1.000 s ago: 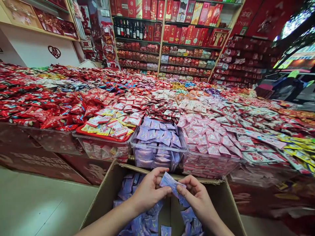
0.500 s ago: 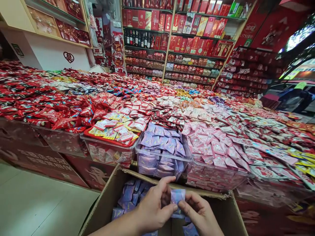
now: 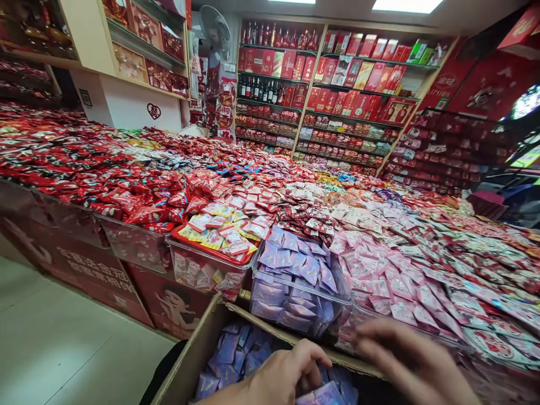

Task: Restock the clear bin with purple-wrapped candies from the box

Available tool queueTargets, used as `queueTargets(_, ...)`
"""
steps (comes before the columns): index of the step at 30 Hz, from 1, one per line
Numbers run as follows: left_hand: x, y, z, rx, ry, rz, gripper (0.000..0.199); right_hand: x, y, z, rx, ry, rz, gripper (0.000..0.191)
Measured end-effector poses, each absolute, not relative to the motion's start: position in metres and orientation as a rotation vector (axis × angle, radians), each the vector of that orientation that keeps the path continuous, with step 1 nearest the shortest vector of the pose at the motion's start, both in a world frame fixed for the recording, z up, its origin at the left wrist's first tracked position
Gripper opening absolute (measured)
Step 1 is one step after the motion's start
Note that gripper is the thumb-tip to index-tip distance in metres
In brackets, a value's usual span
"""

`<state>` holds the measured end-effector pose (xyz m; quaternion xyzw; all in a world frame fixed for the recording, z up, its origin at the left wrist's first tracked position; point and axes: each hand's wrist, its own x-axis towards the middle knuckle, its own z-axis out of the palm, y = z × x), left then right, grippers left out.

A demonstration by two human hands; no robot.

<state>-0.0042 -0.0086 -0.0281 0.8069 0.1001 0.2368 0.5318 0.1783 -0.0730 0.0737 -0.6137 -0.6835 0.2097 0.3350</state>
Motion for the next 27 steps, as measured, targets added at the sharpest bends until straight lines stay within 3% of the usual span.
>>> queueTargets(4, -0.009, -0.009, -0.025, 2.141, 0.343, 0.534, 0.040, 0.159, -0.002, 0.119, -1.597, -2.099, 0.536, 0.020)
queueTargets(10, -0.012, -0.006, -0.034, 2.340, 0.380, 0.505, 0.043, 0.122, 0.083, 0.097, -1.892, -2.577, 0.744, 0.025)
queueTargets(22, -0.002, -0.001, -0.043, 2.677, 0.314, 0.296, 0.024, 0.104, 0.096, 0.085, -1.882, -2.750, 0.794, 0.034)
queueTargets(27, -0.002, 0.001, -0.054, 2.689, 0.333, 0.335, 0.026, 0.098, 0.098, 0.084, -1.853, -2.813, 0.899, 0.033)
